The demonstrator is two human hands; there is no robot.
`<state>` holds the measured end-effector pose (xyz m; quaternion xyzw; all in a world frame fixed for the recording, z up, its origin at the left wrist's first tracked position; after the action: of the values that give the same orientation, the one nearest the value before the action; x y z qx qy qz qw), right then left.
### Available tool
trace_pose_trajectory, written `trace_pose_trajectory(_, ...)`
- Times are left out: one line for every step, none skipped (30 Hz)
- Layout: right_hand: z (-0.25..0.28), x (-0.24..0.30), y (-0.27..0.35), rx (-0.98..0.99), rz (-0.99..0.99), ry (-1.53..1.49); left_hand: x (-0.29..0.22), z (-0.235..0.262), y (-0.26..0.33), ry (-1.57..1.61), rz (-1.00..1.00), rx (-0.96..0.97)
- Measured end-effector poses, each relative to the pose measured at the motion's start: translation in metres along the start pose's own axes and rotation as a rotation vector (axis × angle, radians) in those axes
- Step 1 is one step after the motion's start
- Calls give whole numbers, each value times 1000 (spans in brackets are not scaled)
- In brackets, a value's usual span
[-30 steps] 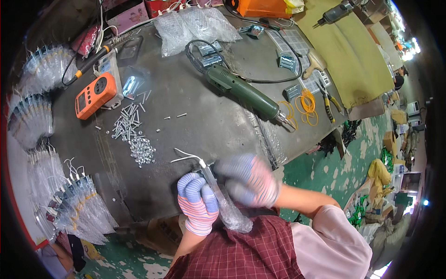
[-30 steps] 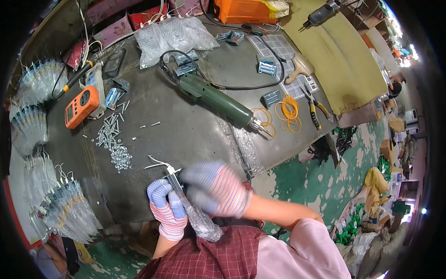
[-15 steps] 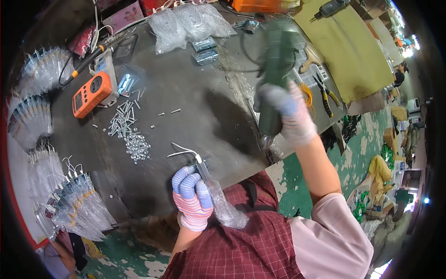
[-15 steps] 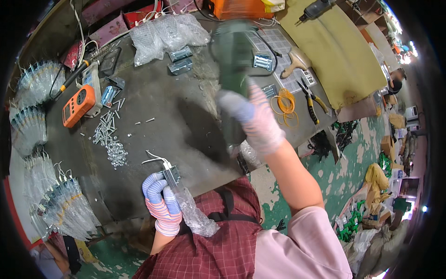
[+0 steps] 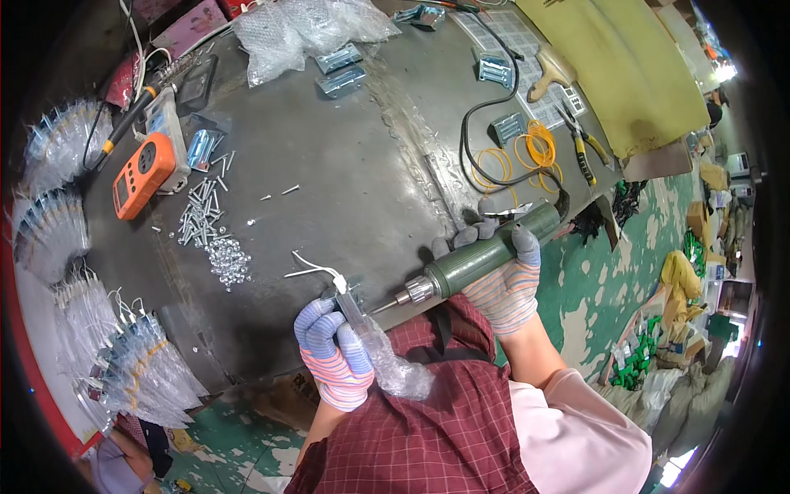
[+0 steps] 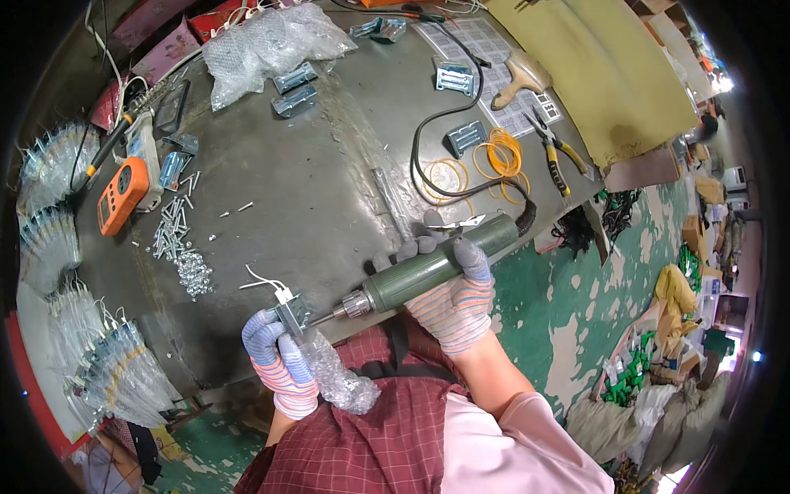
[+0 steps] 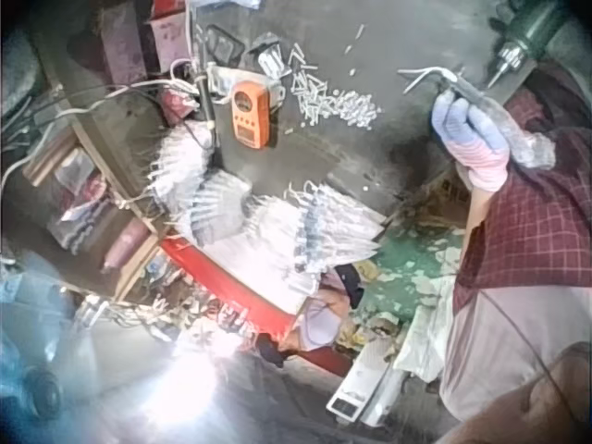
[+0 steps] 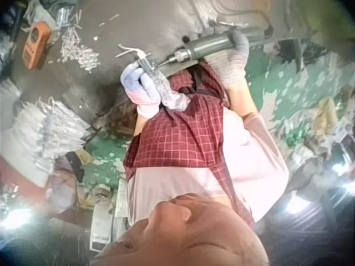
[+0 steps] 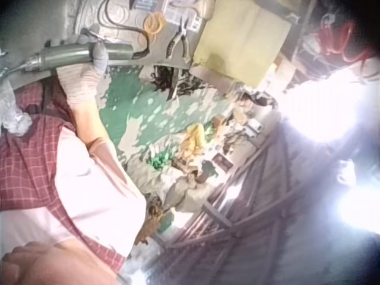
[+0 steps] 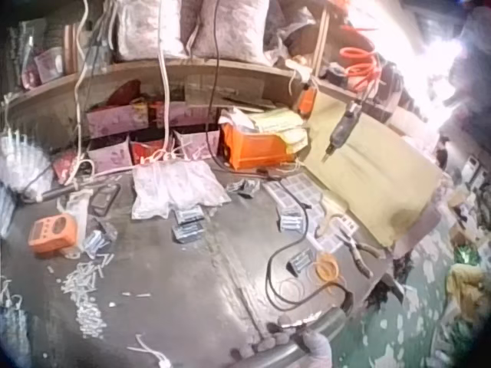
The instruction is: Assembling electronic lighting fixtures by attaching brackets and wires using an electric screwdriver.
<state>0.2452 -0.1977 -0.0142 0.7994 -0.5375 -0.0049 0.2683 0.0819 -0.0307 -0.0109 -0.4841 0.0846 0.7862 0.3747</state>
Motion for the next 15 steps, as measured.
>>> trace_pose_trajectory(0,-1,0,-6,0,-1,0,-1,1,-2,2,5)
trace_pose_trajectory(-1,-2,-1,4,-6,11,1,-2,2,21,16,-10)
trace_pose_trajectory(-1,-2,-2,16,-11,24,2,-2,3,45,29,-26)
trace_pose_trajectory(-2,-3,-2,12,-12,23,4,-2,4,44,31,-23)
trace_pose_trajectory(-3,-4,-2,8,-15,16,5,-2,5,36,22,-25)
trace_pose_trajectory(-3,-4,-3,4,-17,10,6,-2,5,29,13,-28)
trace_pose_trajectory(-4,-5,-3,3,-20,11,5,-1,6,28,15,-29)
trace_pose_trajectory(-4,-5,-2,0,-19,27,5,-1,6,39,19,-26)
trace_pose_trajectory(-4,-5,-2,-2,-18,44,4,0,6,51,22,-23)
trace_pose_trajectory(-5,-6,-2,-1,-19,46,3,-1,6,51,23,-25)
trace_pose_trajectory(-5,-5,0,-21,8,63,1,-1,6,42,31,-13)
trace_pose_trajectory(-5,-5,1,-42,34,80,-2,-1,6,33,40,0)
trace_pose_trajectory(-4,-5,1,-40,32,81,-4,-1,5,33,40,-3)
trace_pose_trajectory(-3,-4,0,-40,19,42,-7,-1,3,23,38,10)
trace_pose_trajectory(-3,-3,1,-37,2,4,-8,-1,3,12,38,18)
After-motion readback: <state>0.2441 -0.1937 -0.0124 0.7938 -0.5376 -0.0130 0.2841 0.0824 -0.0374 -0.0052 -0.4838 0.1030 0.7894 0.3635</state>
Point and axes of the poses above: each hand's wrist, its own y-axis away from the middle knuckle, its own z-axis out of the back of the hand, x = y × z, the point moved 4 cm from there along -y, towards the middle knuckle, and after that the axes turned 15 degrees about z, right-handed, at the moved point
